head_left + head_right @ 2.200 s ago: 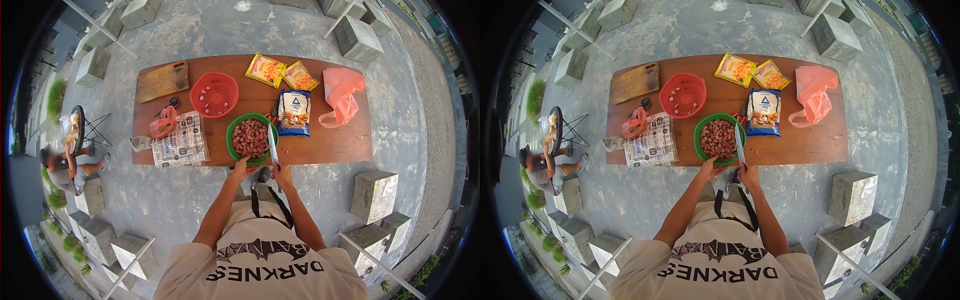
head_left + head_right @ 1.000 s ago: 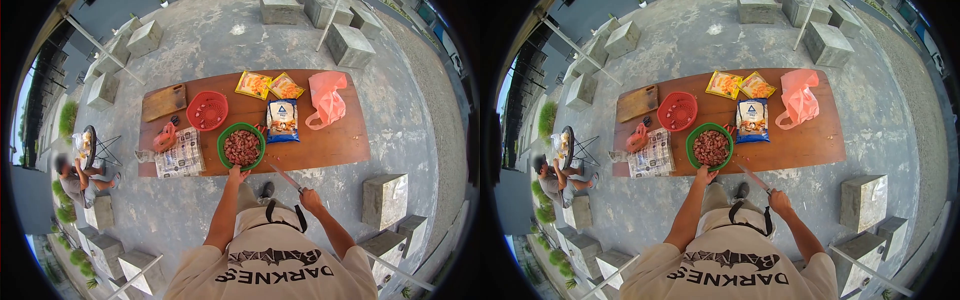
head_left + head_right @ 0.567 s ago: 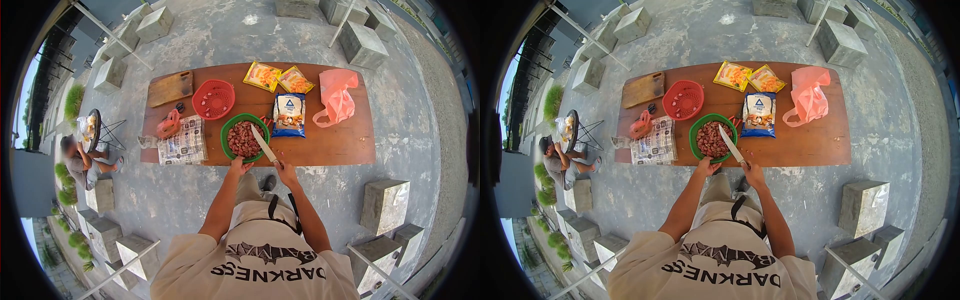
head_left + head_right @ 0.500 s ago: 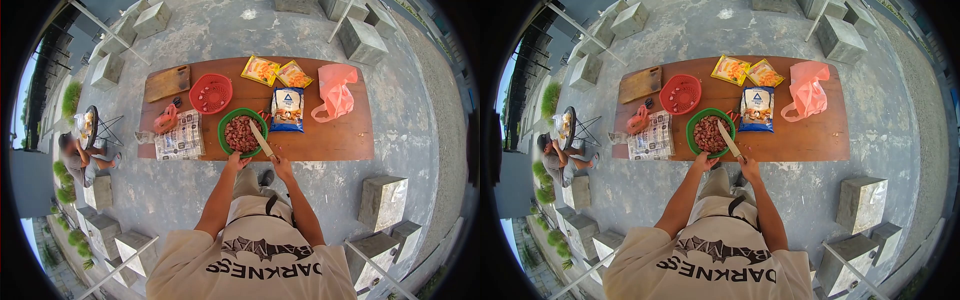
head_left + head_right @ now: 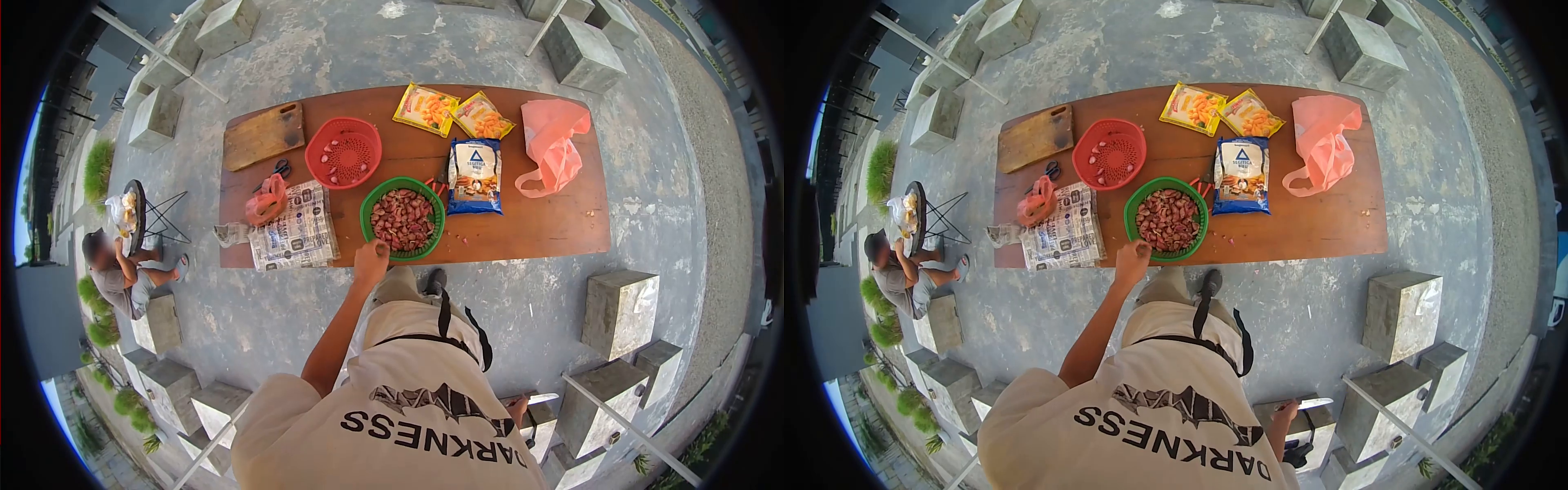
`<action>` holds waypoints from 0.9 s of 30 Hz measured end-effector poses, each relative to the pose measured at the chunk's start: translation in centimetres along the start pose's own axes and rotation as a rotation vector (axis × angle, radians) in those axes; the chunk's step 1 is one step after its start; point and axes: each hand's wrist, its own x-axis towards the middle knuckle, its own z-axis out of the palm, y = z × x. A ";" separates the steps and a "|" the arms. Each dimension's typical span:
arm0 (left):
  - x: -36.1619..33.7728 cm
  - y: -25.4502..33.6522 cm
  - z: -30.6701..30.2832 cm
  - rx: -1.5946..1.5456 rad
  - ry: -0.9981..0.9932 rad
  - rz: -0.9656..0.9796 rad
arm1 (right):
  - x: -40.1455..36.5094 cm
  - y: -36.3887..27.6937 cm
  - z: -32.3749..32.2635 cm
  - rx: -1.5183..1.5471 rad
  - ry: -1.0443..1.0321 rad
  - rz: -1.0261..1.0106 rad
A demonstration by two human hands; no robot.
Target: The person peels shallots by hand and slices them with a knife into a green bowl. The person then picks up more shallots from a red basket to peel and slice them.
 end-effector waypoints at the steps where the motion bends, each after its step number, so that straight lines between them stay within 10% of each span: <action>1: 0.9 1.1 -0.3 0.123 0.120 0.105 | -0.4 2.6 -0.3 0.132 0.022 0.102; 6: 6.9 -1.0 2.9 0.696 0.012 0.388 | -7.7 10.3 7.5 0.016 -0.207 0.209; 15: 6.9 -1.1 2.3 0.904 -0.098 0.622 | -19.8 7.1 21.3 -0.477 -0.385 -0.434; 22: 4.7 -0.8 -0.7 0.165 -0.154 0.492 | -26.5 1.5 26.0 -0.213 -0.475 -0.969; 24: 4.9 -0.6 -1.8 -0.079 -0.220 0.508 | -29.6 -0.3 27.9 -0.523 -0.547 -0.728; 27: 4.1 0.2 -3.6 -0.255 -0.237 0.507 | -33.3 -0.4 30.9 -0.669 -0.514 -1.035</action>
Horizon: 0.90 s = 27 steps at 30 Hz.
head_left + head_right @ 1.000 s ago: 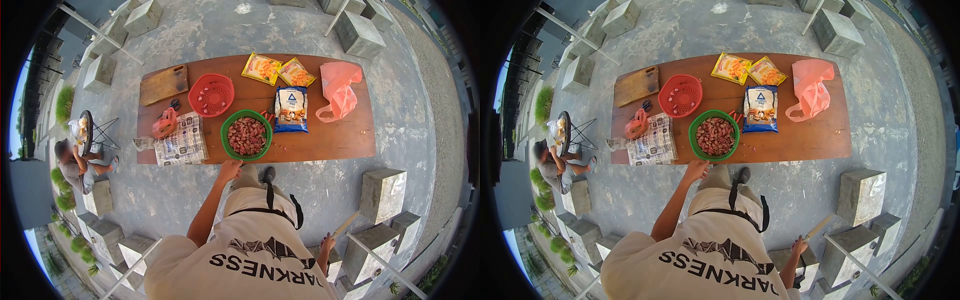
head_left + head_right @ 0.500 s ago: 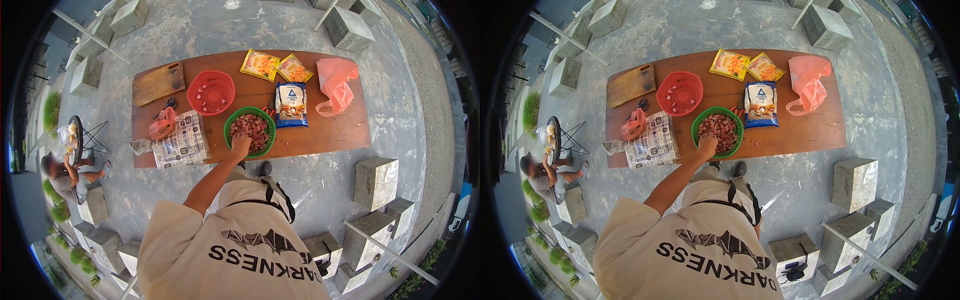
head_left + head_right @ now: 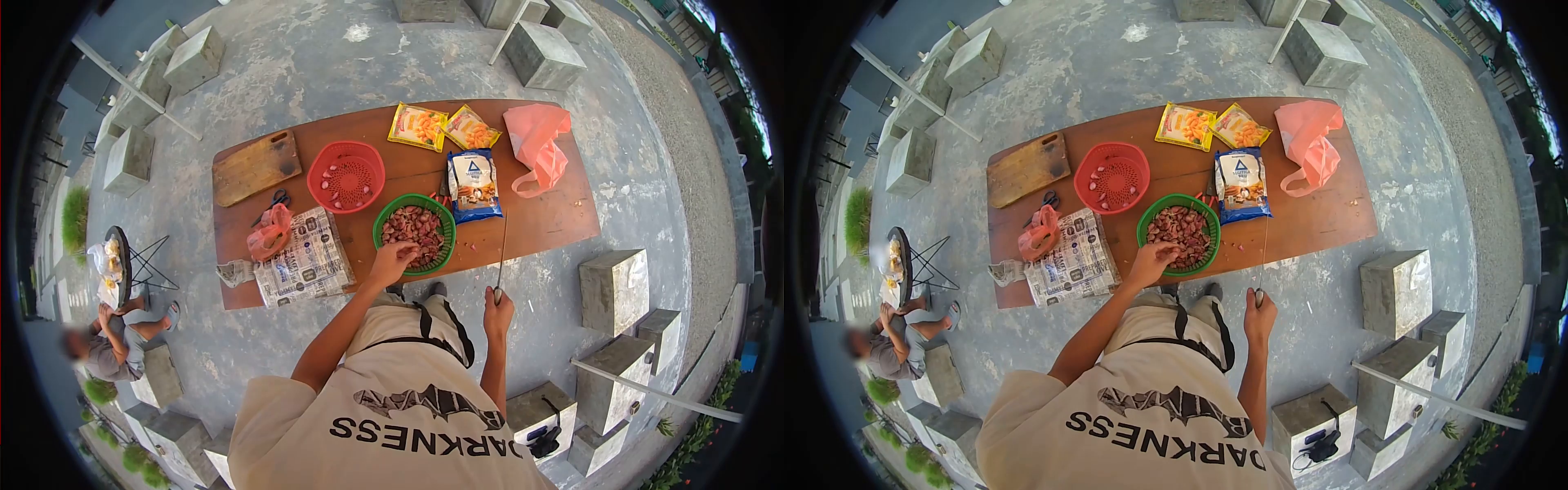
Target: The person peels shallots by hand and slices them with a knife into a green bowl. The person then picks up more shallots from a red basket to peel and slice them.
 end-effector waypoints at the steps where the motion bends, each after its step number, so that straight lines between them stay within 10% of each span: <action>1: -0.3 1.1 -0.5 0.002 0.004 0.010 | -0.6 -2.3 0.7 -0.035 0.000 -0.154; 12: -2.2 7.2 -1.5 0.146 0.195 0.251 | -4.8 -8.9 5.3 -0.062 -0.394 -0.252; 27: -3.1 10.2 -0.6 0.111 0.209 0.275 | -5.9 -11.1 5.0 -0.083 -0.271 -0.464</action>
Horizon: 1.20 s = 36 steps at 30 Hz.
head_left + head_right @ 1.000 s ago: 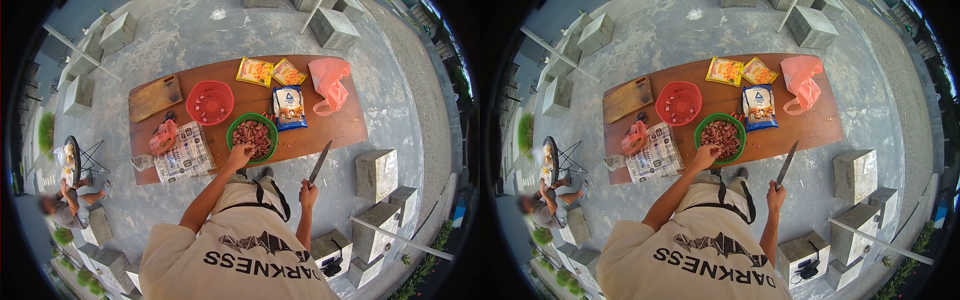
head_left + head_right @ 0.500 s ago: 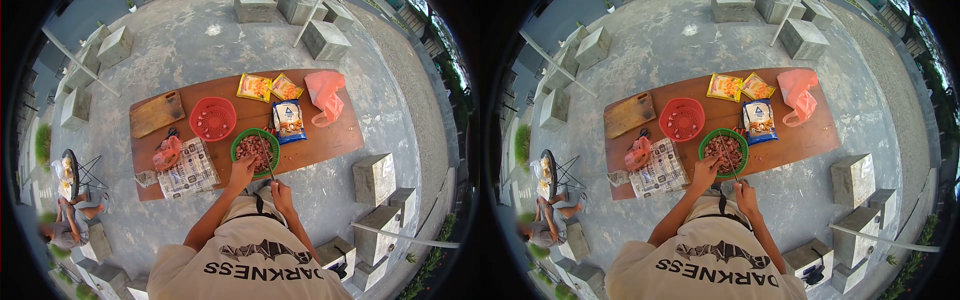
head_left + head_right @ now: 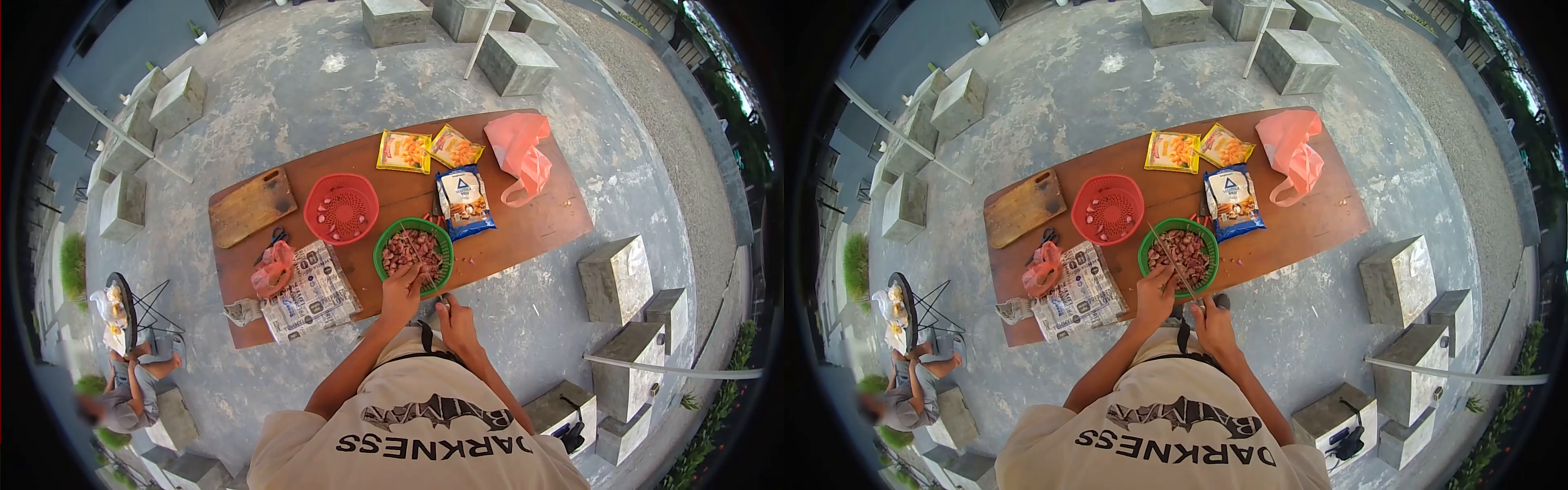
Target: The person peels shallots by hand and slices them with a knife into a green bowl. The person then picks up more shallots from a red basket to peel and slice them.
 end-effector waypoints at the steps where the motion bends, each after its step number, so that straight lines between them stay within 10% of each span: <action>1: 0.0 0.1 0.0 0.030 -0.015 -0.018 | 0.1 0.2 0.0 0.004 0.008 0.002; 8: -0.2 0.9 0.0 -0.098 -0.028 -0.085 | 2.3 -0.6 -3.3 0.198 0.159 0.105; 16: -0.4 2.6 -0.2 -1.065 0.011 -0.548 | 3.5 -4.1 -4.8 0.706 0.079 0.120; 36: -0.6 3.1 -1.8 -1.222 -0.054 -0.380 | 2.6 -6.4 -4.5 0.339 -0.183 -0.209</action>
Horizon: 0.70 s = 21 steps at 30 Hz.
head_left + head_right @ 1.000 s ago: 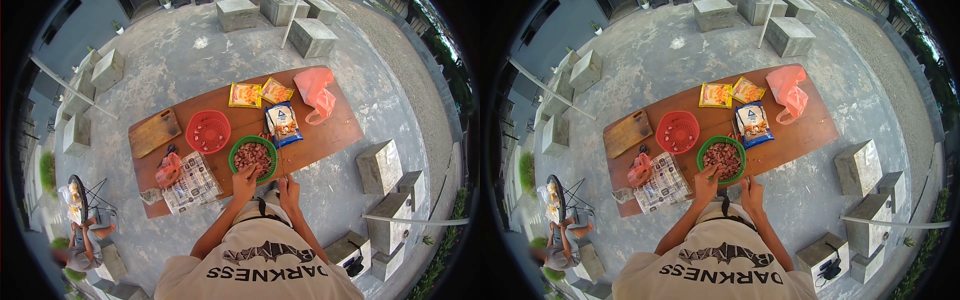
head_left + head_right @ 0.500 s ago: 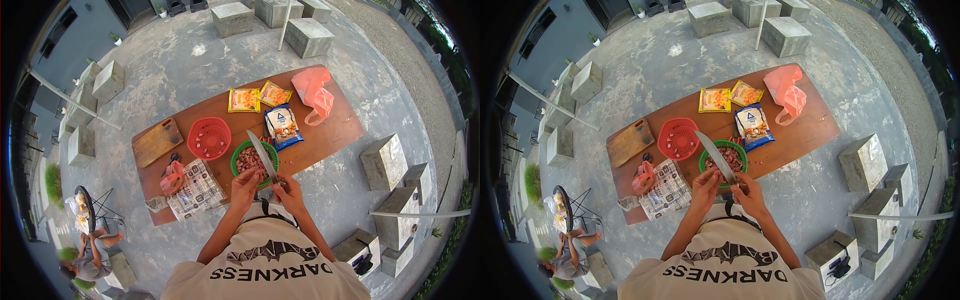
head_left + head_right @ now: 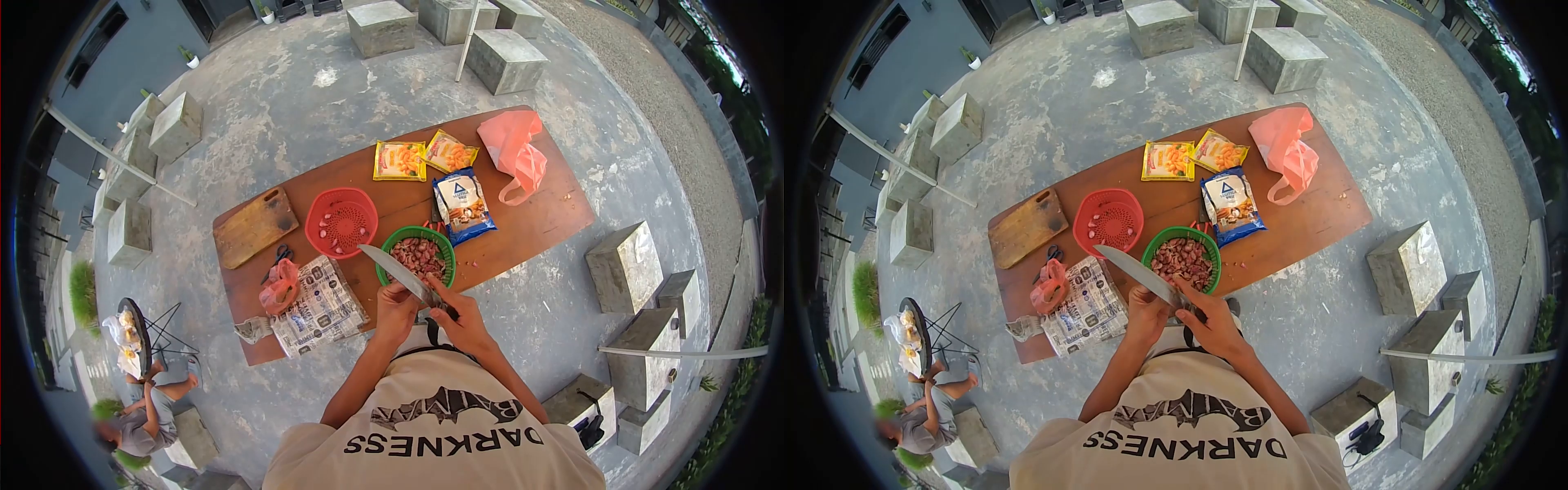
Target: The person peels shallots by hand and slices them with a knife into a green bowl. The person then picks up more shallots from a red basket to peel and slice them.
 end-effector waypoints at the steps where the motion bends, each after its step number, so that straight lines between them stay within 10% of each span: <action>1: 0.1 0.0 0.0 0.002 -0.004 0.015 | 0.0 0.3 0.1 -0.001 0.001 0.000; 14: 0.0 -0.3 0.7 0.403 -0.056 0.263 | -1.6 2.8 1.8 0.596 0.028 0.145; 21: 1.0 -1.1 0.4 -0.166 -0.012 -0.078 | -0.6 2.9 1.6 0.935 0.031 0.322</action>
